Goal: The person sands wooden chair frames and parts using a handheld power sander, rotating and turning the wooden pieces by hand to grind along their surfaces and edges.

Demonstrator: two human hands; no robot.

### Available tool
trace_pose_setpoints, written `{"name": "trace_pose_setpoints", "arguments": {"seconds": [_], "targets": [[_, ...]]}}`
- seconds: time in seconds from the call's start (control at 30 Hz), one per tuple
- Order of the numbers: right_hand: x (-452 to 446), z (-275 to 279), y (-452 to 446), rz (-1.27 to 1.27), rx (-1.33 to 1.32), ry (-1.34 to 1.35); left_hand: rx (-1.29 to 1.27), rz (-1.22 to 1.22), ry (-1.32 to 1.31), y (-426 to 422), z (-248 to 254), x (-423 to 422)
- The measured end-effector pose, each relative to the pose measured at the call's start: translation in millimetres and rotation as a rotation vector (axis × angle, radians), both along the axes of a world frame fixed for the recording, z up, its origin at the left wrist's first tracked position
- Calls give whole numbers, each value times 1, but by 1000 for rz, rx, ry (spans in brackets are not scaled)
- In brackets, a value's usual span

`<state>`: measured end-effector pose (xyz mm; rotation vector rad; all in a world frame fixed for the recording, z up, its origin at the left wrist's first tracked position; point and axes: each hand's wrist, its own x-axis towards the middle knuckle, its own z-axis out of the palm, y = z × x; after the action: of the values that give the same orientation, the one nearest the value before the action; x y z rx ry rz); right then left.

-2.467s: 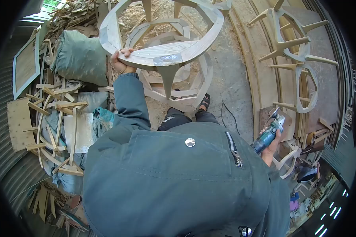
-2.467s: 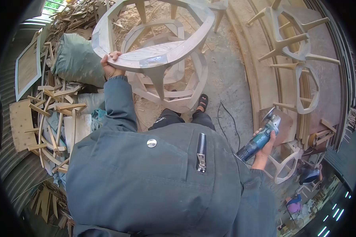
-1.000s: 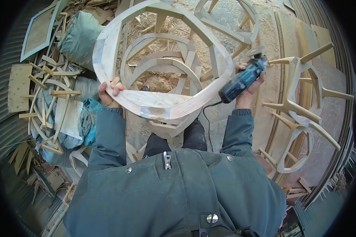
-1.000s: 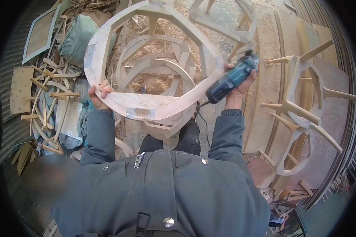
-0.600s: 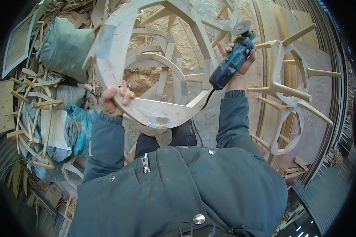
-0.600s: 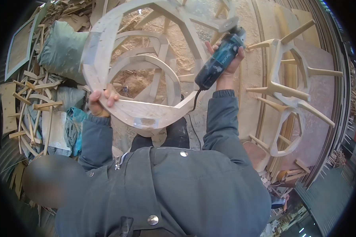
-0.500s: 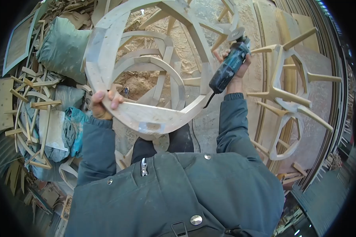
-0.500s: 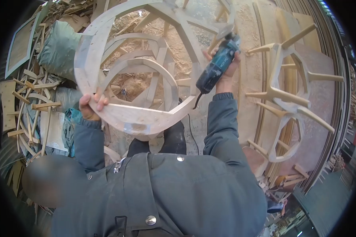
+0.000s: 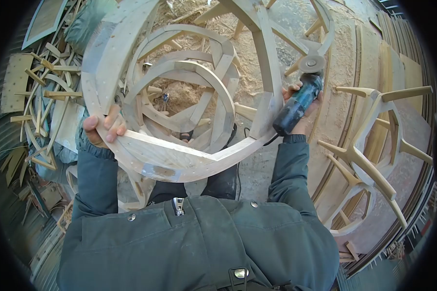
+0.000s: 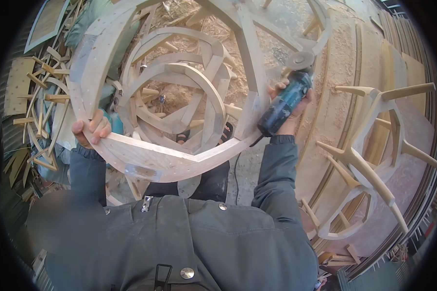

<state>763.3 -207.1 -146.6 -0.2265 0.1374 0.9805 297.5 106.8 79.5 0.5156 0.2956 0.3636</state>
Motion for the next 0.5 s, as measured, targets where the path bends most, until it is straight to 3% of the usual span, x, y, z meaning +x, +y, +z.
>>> {"name": "trace_pose_setpoints", "arguments": {"seconds": [0.17,0.27,0.5], "targets": [[-4,-22,-7,-7,51,31,31,0,-42,-7,0,2],[-18,-12,-5,-99,111,155,74,-19,-64,-14,0,1],[-31,-8,-24,-162,109,122,139,-99,-178,-28,-11,-15]]}}
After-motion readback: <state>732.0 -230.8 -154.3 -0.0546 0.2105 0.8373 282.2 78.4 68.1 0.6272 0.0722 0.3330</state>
